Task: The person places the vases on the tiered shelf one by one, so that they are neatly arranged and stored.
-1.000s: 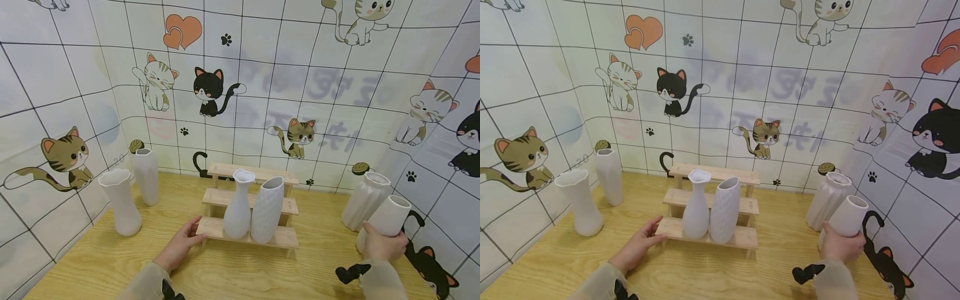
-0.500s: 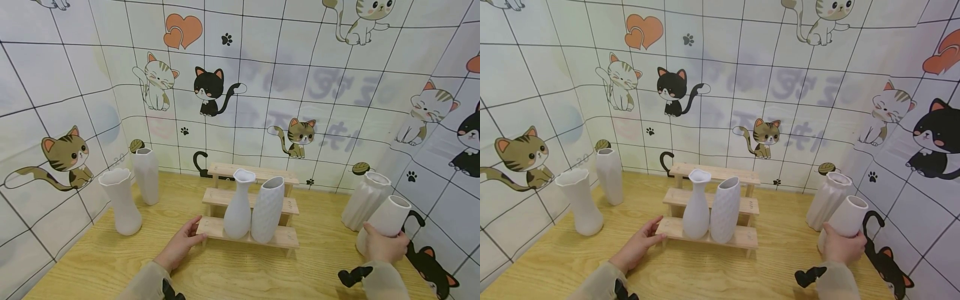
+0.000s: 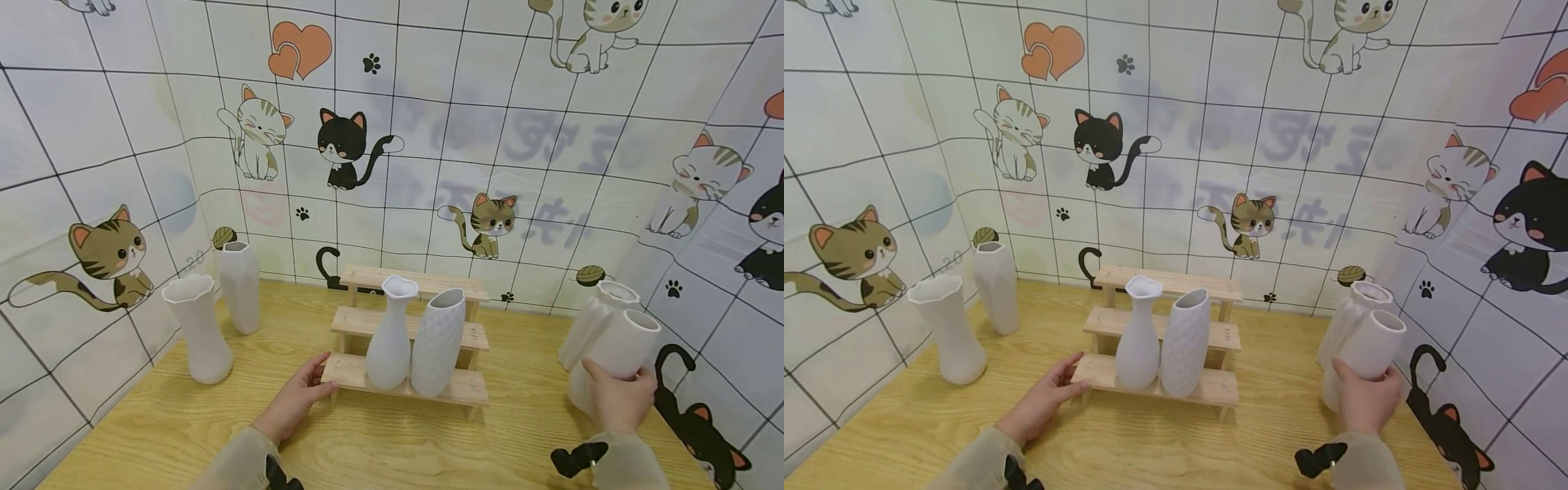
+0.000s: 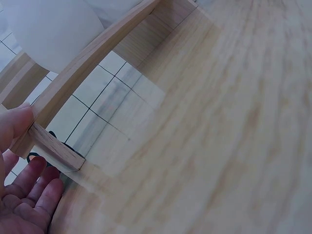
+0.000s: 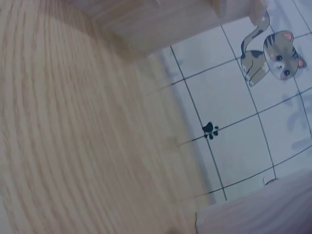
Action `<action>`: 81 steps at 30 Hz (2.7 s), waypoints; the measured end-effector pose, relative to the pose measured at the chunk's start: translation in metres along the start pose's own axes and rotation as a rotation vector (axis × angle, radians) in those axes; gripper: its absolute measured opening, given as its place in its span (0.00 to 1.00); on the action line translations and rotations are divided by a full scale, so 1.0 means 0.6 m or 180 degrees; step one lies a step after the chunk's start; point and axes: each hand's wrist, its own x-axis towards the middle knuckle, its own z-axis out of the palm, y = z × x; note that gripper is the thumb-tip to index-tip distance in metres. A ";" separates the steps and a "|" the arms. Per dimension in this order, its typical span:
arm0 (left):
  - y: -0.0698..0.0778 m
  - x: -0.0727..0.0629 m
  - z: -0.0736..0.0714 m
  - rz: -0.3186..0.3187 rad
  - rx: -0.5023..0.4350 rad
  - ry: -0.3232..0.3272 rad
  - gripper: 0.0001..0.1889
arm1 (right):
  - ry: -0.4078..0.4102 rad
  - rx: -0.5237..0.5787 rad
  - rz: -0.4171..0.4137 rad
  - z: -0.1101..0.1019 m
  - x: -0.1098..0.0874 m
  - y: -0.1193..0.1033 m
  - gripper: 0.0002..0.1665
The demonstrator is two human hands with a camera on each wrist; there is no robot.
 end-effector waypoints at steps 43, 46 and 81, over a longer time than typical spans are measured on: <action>0.005 0.000 0.000 -0.0028 -0.0026 -0.0014 0.41 | -0.2096 0.0400 -0.0645 0.100 -0.125 -0.210 0.58; 0.005 0.000 0.000 -0.0032 -0.0024 -0.0039 0.41 | -0.2195 0.0396 -0.0652 0.111 -0.127 -0.216 0.58; 0.003 -0.003 0.000 0.0007 -0.0010 -0.0047 0.40 | -0.2803 0.0218 -0.0788 0.207 -0.131 -0.209 0.44</action>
